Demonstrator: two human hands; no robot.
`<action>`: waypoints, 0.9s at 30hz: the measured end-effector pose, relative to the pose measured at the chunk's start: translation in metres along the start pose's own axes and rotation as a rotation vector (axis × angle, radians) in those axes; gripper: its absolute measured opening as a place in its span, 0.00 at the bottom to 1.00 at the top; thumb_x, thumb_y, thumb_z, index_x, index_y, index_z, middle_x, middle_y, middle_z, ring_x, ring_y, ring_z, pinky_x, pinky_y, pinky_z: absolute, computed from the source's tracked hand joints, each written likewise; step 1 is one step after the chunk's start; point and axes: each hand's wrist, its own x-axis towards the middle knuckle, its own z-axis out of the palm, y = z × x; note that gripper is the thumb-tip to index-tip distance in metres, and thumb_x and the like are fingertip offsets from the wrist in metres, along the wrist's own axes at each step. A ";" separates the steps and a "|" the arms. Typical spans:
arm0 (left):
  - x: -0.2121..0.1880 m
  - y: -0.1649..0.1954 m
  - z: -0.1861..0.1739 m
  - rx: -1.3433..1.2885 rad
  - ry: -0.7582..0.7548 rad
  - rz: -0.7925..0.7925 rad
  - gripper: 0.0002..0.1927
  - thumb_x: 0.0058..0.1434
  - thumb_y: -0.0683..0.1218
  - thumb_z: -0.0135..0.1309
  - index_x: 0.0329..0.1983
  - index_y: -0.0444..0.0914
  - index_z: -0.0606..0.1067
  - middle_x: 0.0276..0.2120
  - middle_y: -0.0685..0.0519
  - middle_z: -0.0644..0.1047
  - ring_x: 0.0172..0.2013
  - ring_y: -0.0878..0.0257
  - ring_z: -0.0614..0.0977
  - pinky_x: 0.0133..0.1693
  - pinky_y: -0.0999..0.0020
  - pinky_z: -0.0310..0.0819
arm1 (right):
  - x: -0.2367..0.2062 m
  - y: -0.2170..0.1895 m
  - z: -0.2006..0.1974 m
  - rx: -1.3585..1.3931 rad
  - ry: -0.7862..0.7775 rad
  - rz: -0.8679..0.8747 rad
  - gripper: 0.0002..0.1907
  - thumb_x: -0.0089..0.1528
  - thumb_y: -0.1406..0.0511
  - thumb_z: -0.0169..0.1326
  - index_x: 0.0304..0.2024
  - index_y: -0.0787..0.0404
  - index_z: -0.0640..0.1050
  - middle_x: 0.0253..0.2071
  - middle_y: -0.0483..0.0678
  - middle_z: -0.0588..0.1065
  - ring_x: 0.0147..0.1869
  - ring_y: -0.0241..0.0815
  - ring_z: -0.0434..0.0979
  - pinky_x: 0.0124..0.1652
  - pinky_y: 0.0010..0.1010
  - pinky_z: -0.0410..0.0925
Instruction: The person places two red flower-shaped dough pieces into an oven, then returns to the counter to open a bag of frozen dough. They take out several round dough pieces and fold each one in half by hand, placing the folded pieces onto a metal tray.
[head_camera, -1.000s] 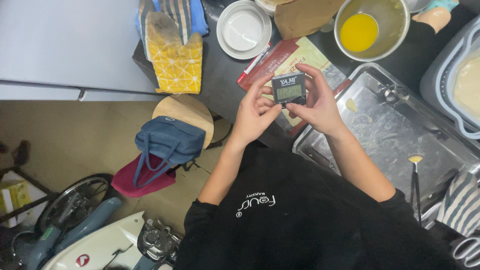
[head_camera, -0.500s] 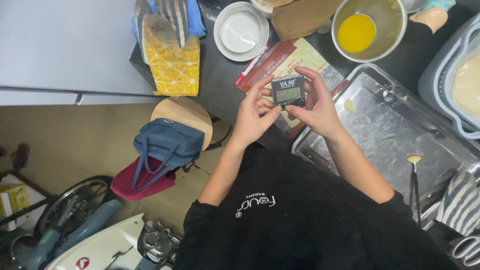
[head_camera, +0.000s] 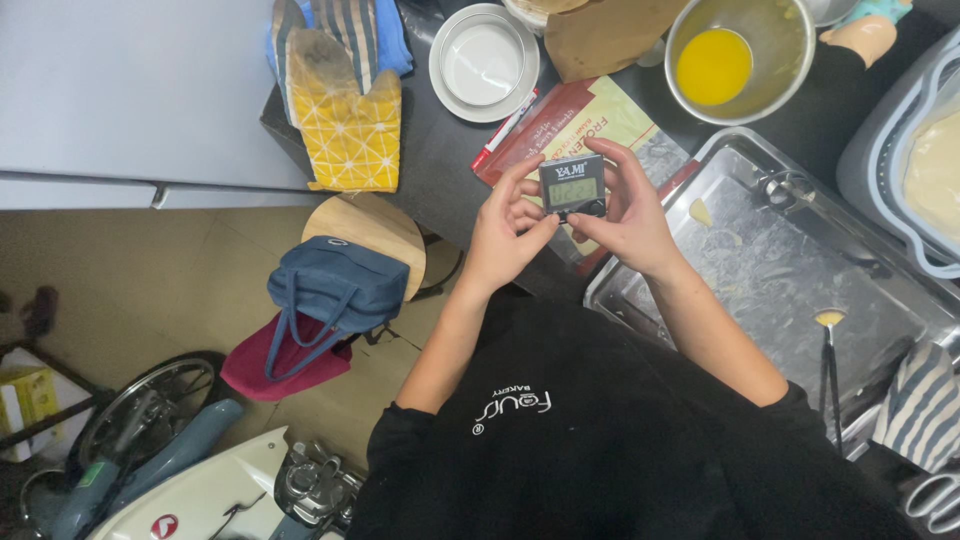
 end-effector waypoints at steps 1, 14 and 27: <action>0.000 -0.002 -0.001 0.000 -0.001 -0.001 0.37 0.60 0.30 0.57 0.72 0.36 0.61 0.48 0.49 0.73 0.37 0.72 0.78 0.39 0.78 0.76 | 0.000 0.001 -0.001 0.018 -0.006 0.005 0.43 0.59 0.78 0.59 0.73 0.61 0.56 0.61 0.53 0.69 0.58 0.39 0.75 0.39 0.27 0.75; 0.002 -0.063 -0.047 -0.222 0.082 -0.173 0.23 0.67 0.41 0.54 0.65 0.36 0.67 0.48 0.50 0.79 0.44 0.66 0.81 0.41 0.73 0.76 | -0.003 0.034 0.001 0.026 -0.067 0.206 0.43 0.63 0.71 0.54 0.75 0.56 0.48 0.66 0.53 0.66 0.42 0.40 0.81 0.36 0.26 0.75; 0.043 -0.088 -0.136 0.172 0.417 -0.256 0.23 0.68 0.40 0.50 0.66 0.37 0.66 0.43 0.52 0.80 0.39 0.69 0.81 0.31 0.74 0.79 | -0.075 0.089 -0.033 -0.201 -0.038 0.402 0.20 0.63 0.68 0.54 0.58 0.61 0.73 0.49 0.45 0.78 0.39 0.31 0.78 0.36 0.25 0.74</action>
